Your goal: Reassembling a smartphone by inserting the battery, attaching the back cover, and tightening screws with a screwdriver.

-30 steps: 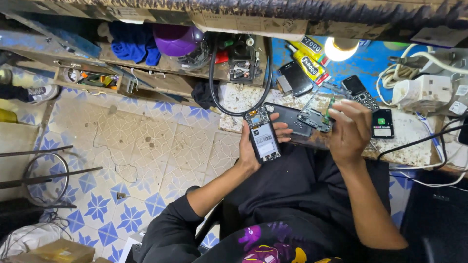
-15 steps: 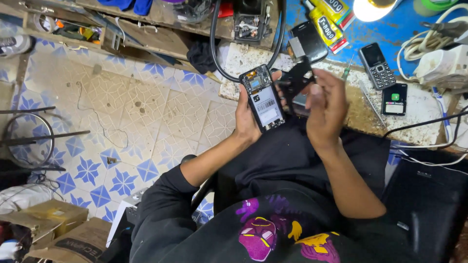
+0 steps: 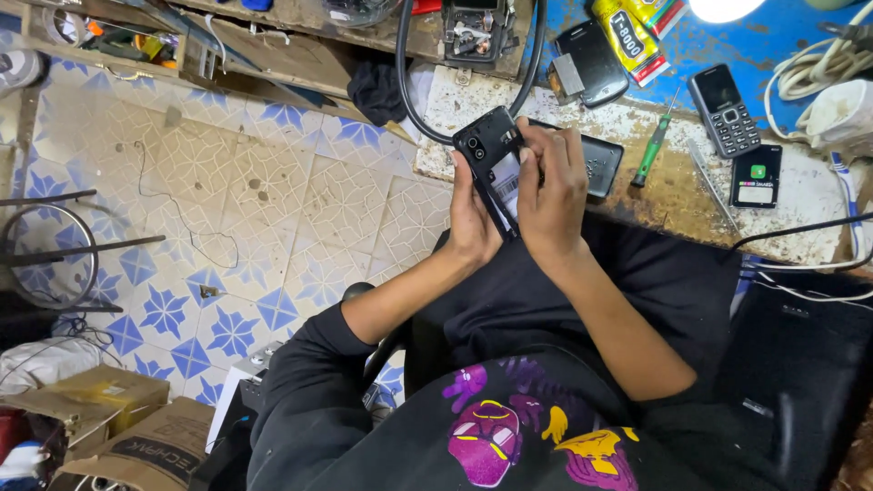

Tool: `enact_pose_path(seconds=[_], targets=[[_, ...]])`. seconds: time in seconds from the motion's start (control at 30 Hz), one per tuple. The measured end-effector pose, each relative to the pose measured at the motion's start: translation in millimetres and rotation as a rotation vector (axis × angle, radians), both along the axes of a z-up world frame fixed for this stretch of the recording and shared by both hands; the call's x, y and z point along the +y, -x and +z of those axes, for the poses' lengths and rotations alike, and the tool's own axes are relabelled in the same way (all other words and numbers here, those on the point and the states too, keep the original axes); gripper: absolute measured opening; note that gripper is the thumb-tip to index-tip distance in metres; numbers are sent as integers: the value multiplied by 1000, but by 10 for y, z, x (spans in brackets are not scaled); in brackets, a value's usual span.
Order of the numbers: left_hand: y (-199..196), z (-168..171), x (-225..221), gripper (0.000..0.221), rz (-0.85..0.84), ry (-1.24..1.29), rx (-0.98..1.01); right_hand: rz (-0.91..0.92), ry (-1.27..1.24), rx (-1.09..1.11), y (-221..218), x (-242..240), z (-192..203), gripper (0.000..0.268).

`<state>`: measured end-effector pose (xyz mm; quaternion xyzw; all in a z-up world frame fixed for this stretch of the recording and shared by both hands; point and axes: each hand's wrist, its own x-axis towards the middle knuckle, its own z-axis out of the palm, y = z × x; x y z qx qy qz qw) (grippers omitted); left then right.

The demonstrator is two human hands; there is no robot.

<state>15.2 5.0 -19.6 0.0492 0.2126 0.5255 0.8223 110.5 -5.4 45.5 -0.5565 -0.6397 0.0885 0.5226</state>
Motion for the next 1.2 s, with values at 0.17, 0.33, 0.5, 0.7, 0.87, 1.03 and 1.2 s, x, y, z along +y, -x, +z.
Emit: enact_pose_path(seconds=[0.17,0.33,0.5,0.7,0.87,1.03,1.2], targets=[[11,372,-5,71,19,4,38,-35,-8,-91,41,-6,-112,22],[15,498,16,75,20,-59,24,-27,-35,-116,63,-28,-84,23],[-10,609,-44,68,20,-138,-65,9,-36,-103,27,-39,-83,26],[39,336,22,38,-42,-246,26,-7,-55,-90,-20,-40,-144,24],[26,307,-36,32,-27,-269,59,-37,-74,-84,-62,-38,-122,26],[26,231,-68,32,-36,-265,63,-51,-80,-81,-53,-42,-104,24],[17,219,-70,40,-27,-203,-9,-32,-103,-46,-32,-28,-125,22]])
